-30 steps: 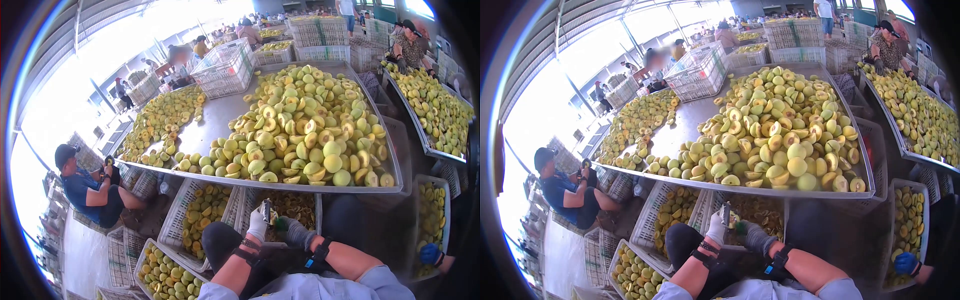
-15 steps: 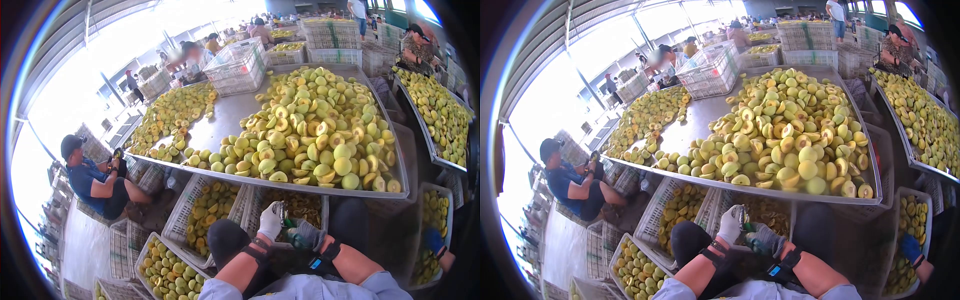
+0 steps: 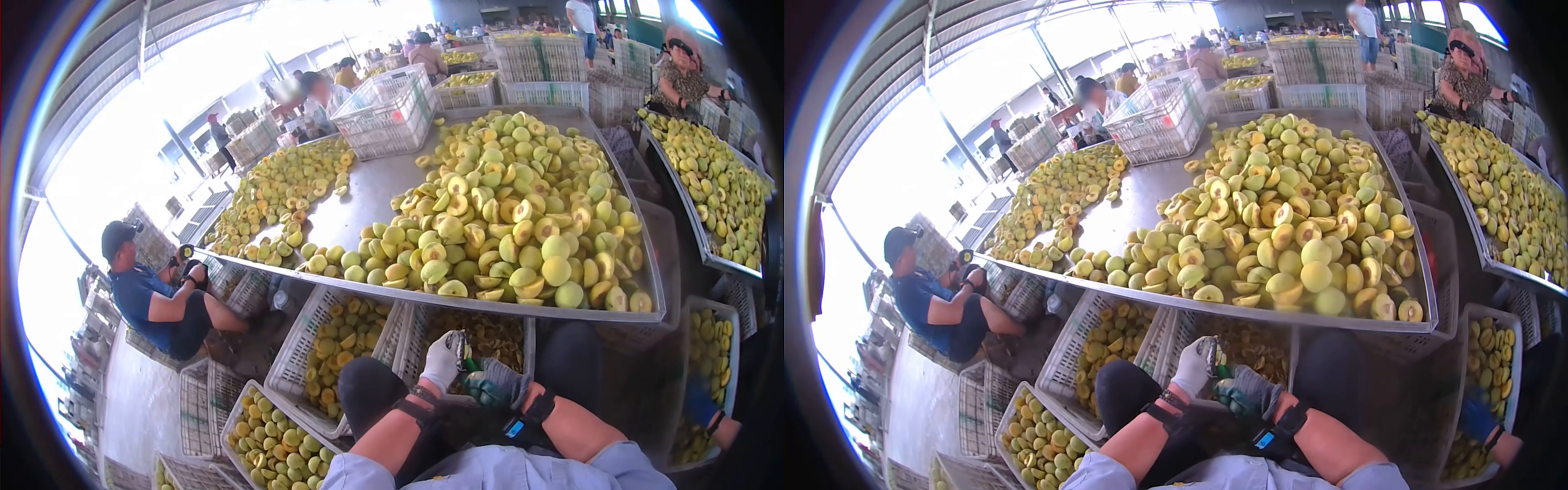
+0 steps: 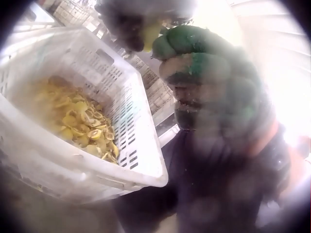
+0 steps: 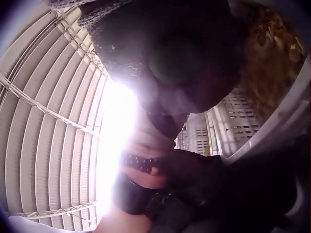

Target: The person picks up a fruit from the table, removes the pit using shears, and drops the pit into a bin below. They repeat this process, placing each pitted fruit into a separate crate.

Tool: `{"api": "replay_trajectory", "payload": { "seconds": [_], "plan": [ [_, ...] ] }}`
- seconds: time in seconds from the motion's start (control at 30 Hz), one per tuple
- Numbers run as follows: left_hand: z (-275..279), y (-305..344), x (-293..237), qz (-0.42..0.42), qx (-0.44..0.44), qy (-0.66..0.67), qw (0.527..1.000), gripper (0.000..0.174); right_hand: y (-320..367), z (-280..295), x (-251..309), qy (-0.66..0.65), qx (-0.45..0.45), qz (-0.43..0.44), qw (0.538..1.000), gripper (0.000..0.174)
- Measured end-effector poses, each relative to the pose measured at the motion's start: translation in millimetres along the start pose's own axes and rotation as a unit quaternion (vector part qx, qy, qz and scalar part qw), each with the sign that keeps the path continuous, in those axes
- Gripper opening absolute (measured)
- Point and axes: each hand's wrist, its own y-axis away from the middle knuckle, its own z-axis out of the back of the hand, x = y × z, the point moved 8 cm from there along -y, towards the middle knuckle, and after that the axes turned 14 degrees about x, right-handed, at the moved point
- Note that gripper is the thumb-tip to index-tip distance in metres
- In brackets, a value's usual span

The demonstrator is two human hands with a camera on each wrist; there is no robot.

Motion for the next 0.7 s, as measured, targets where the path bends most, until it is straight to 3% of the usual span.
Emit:
{"api": "replay_trajectory", "payload": {
  "seconds": [0.17, 0.33, 0.4, 0.53, 0.7],
  "plan": [
    [-0.5, -6.5, 5.4, -0.013, 0.045, 0.093, 0.995, 0.020, 5.4, -12.2, 0.8, -0.167, 0.051, -0.010, 0.985, 0.006],
    [9.3, -19.1, 30.5, -0.010, 0.081, 0.168, 0.982, 0.021, 6.4, -17.5, 8.5, -0.170, 0.057, 0.002, 0.984, 0.005],
    [12.6, -19.4, 34.3, 0.016, 0.060, 0.159, 0.985, 0.020, 3.9, -18.0, 12.2, -0.169, 0.052, 0.000, 0.984, 0.006],
    [7.5, -17.5, 29.2, -0.011, 0.060, 0.190, 0.980, 0.020, 2.6, -16.0, 8.7, -0.160, 0.040, -0.007, 0.986, 0.006],
    [21.3, -24.8, 58.3, 0.021, -0.014, 0.174, 0.984, 0.018, 3.6, -14.2, 1.9, -0.145, 0.008, -0.009, 0.989, 0.007]
  ]
}}
